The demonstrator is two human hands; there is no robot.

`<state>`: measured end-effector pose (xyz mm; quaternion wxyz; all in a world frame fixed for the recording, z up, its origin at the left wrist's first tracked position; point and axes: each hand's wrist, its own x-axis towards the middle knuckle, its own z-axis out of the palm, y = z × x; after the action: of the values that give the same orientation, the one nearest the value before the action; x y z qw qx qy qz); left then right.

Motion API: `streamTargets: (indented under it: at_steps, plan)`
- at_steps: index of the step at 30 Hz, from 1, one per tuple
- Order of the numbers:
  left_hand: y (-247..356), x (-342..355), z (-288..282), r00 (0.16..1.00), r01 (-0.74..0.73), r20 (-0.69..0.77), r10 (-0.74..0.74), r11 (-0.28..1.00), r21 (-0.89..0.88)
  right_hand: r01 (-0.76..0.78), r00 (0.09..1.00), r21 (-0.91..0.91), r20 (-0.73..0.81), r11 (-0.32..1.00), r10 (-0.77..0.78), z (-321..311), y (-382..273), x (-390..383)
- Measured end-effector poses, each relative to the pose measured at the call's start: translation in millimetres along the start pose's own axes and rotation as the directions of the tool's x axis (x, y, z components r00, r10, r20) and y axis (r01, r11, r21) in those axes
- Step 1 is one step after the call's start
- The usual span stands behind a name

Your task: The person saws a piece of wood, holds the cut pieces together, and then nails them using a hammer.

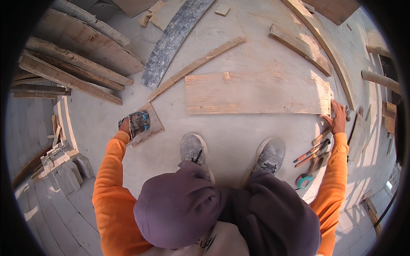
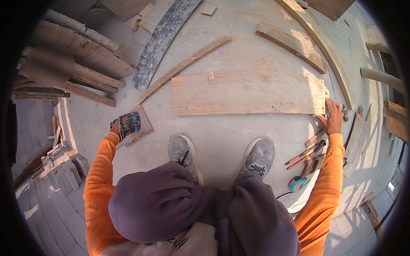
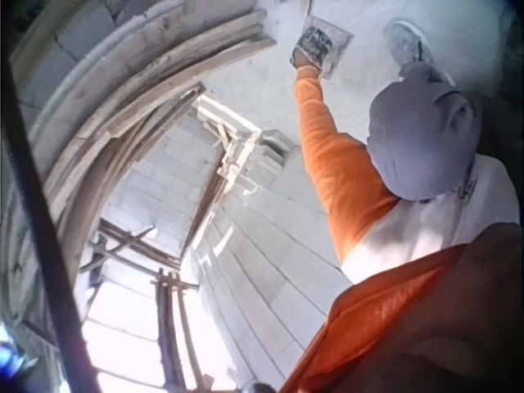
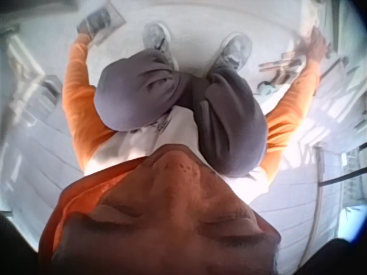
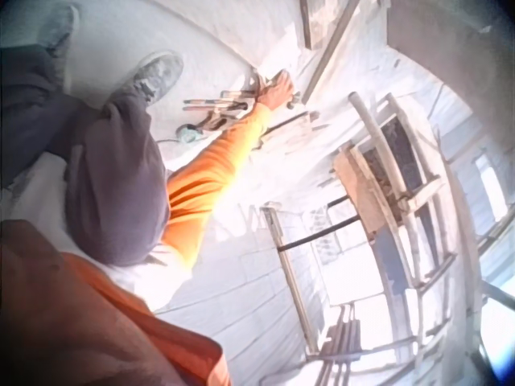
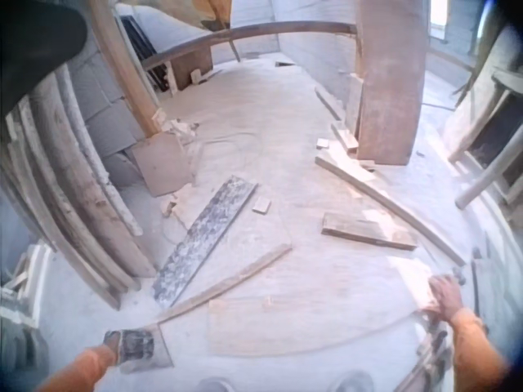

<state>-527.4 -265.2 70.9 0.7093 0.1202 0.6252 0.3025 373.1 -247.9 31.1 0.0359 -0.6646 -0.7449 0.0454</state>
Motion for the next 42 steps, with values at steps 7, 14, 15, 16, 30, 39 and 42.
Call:
streamTargets:
  at_steps: [7, 14, 15, 16, 30, 39, 42]
  plan:
    - [55, -81, 21, 0.954, 0.013, 0.083, 0.287, -0.318, 0.948, -0.012, 1.000, 0.013, 0.009, 1.000, 0.012, -8, -4, 0]
    - [42, -96, 193, 0.842, -0.420, 0.377, 0.385, 0.030, 0.907, -0.111, 0.994, -0.019, 0.019, 0.994, 0.111, -10, -7, -11]
    - [27, -85, 217, 0.838, -0.489, 0.437, 0.328, 0.094, 0.867, -0.125, 0.992, -0.012, 0.017, 0.992, 0.126, -10, -10, -12]
    - [8, -70, 239, 0.821, -0.553, 0.502, 0.271, 0.164, 0.817, -0.143, 0.990, -0.011, 0.015, 0.990, 0.143, -11, -13, -13]
    - [-111, 0, 321, 0.645, -0.763, 0.678, 0.352, 0.333, 0.554, -0.781, 0.624, 0.055, 0.038, 0.622, 0.780, 20, -53, -154]
    - [-84, 24, 351, 0.805, -0.564, 0.514, 0.296, 0.650, 0.509, -0.837, 0.539, 0.087, -0.034, 0.540, 0.842, 18, -82, -135]
    - [-76, 33, 360, 0.834, -0.506, 0.470, 0.290, 0.741, 0.442, -0.798, 0.555, 0.181, -0.153, 0.575, 0.818, 17, -70, -136]
